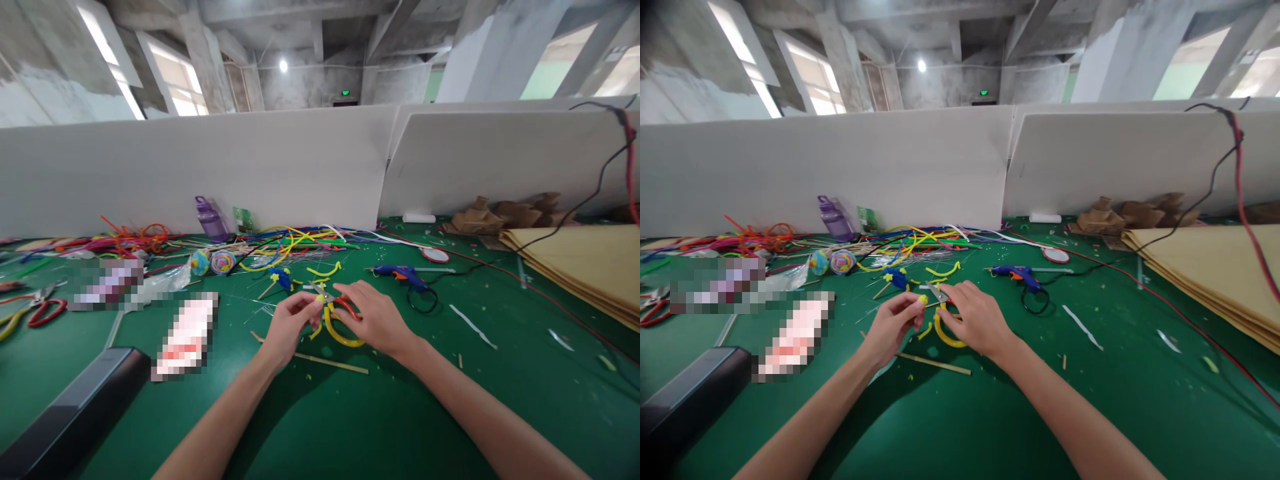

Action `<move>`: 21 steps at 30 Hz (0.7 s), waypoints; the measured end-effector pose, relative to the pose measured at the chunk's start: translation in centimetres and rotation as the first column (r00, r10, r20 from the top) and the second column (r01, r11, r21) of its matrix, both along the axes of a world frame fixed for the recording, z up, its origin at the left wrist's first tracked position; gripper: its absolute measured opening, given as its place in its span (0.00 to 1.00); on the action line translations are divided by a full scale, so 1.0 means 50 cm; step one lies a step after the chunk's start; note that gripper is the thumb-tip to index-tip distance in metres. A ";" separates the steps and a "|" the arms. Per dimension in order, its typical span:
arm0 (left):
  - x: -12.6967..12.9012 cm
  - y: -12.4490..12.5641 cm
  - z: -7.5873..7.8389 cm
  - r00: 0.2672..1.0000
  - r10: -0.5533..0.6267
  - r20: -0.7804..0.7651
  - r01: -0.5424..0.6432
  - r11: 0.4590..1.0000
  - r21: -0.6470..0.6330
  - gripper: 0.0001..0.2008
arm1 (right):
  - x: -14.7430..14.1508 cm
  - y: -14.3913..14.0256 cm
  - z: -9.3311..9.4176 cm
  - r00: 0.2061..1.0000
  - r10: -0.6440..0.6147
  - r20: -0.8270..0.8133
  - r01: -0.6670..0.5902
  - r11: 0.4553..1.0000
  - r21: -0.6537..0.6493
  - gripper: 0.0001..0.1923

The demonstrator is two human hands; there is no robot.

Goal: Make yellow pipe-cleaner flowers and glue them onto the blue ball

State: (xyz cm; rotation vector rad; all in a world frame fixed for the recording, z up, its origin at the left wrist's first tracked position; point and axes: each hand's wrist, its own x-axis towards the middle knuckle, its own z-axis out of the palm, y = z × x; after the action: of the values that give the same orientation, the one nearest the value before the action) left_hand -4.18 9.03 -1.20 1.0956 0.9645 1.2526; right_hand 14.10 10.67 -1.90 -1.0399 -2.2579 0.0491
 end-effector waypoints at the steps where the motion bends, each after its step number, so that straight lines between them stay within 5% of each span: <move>1: 0.002 -0.001 -0.001 1.000 -0.015 0.000 0.015 1.000 -0.013 0.10 | -0.001 -0.005 0.008 0.998 0.056 -0.037 -0.055 0.998 0.029 0.22; 10: 0.018 -0.012 -0.012 0.973 -0.190 0.132 0.201 0.976 -0.080 0.12 | -0.012 -0.018 0.008 0.978 0.157 -0.139 -0.140 0.983 0.122 0.09; 21: 0.030 -0.019 -0.010 0.964 -0.164 0.212 0.194 0.972 -0.131 0.11 | -0.013 -0.015 0.003 0.985 0.146 -0.093 -0.130 0.979 0.156 0.07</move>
State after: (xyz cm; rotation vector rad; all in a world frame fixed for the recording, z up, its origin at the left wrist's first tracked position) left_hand -2.66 8.08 -1.68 0.8997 0.7757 1.0995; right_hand 13.47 9.90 -1.77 -0.7832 -2.1988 -0.0065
